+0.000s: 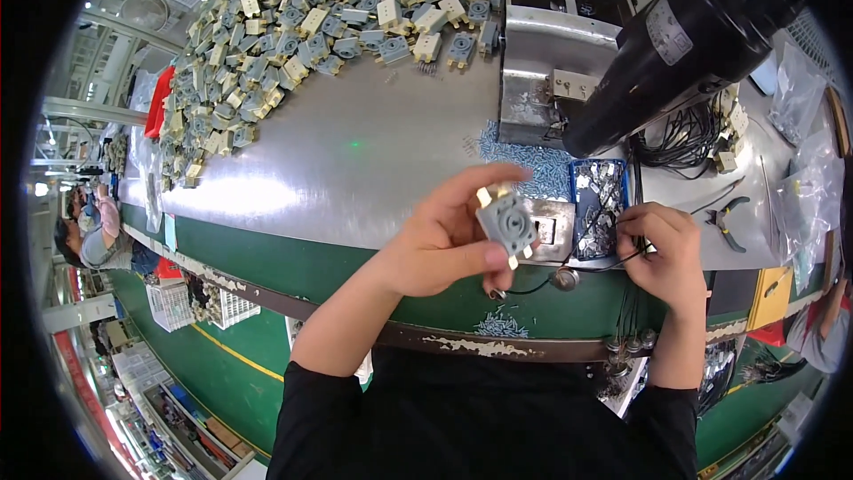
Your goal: The worker is assembling electronic components on a production line, connecting wires to metal housing and using an electric screwdriver.
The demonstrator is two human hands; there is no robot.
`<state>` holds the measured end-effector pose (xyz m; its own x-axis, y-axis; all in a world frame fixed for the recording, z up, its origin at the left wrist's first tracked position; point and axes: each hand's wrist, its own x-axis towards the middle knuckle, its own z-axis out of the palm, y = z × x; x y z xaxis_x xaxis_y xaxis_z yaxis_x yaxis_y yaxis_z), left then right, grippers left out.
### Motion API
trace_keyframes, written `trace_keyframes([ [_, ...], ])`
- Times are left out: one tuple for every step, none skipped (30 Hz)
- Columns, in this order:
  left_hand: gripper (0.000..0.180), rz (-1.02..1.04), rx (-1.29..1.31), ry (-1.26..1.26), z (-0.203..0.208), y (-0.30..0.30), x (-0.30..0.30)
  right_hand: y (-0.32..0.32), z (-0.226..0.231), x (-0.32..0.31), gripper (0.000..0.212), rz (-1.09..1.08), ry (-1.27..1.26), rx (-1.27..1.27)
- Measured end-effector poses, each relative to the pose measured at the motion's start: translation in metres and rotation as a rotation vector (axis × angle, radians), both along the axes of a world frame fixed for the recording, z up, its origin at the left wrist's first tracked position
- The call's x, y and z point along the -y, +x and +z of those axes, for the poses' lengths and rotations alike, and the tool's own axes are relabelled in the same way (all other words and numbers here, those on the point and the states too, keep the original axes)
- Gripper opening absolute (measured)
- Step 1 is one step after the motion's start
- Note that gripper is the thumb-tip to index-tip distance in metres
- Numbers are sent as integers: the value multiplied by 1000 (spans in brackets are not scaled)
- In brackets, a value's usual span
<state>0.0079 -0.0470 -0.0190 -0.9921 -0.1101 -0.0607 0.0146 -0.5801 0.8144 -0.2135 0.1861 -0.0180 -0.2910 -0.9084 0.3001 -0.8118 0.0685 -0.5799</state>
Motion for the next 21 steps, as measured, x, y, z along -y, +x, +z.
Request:
trace_keyframes([
  [70,-4,-2,5,-6,-1,2,0,0,0,18,-4,5,-2],
  [68,35,-86,-144,-15,-2,5,0,-3,2,20,-5,-5,-1],
  [67,74,-170,-293,-20,-2,6,1,-4,3,23,-6,-15,-1],
  [60,78,-45,-432,-21,4,9,1,-1,3,23,-3,-14,-1],
  [60,81,-44,-428,-18,2,7,2,3,3,28,3,27,-19],
  [53,136,-35,-571,-16,-3,2,3,6,3,34,9,67,-37],
  [47,192,-25,-715,-14,-7,-1,3,6,3,34,12,70,-38],
  [47,194,-26,-711,-11,-12,-5,3,7,3,38,37,54,-6],
  [41,233,-82,-906,-8,-17,-7,2,7,3,42,62,38,26],
  [36,272,-140,-1101,-8,-21,-10,2,6,2,42,65,41,24],
  [36,276,-138,-1101,-10,-24,-14,3,5,3,38,62,32,25],
  [34,296,-141,-1153,-15,-25,-19,3,4,4,35,61,22,25],
  [33,317,-144,-1206,-19,-25,-22,4,4,4,35,65,22,24],
  [33,320,-143,-1207,-22,-25,-23,3,3,4,32,70,19,11],
  [32,336,-150,-1260,-26,-25,-24,3,2,3,29,75,15,-1],
  [31,352,-157,-1312,-28,-24,-24,2,1,4,29,79,14,-2],
  [31,355,-158,-1312,-29,-22,-23,1,1,3,26,99,0,-25],
  [29,351,-196,-1365,-29,-20,-20,0,1,2,24,120,-15,-48],
  [27,347,-234,-1418,-30,-18,-19,-1,2,1,24,122,-15,-51],
  [27,353,-236,-1419,-32,-18,-18,-1,2,2,27,138,-11,-56],
  [28,369,-240,-1402,-34,-18,-18,-1,3,2,30,155,-7,-60],
])
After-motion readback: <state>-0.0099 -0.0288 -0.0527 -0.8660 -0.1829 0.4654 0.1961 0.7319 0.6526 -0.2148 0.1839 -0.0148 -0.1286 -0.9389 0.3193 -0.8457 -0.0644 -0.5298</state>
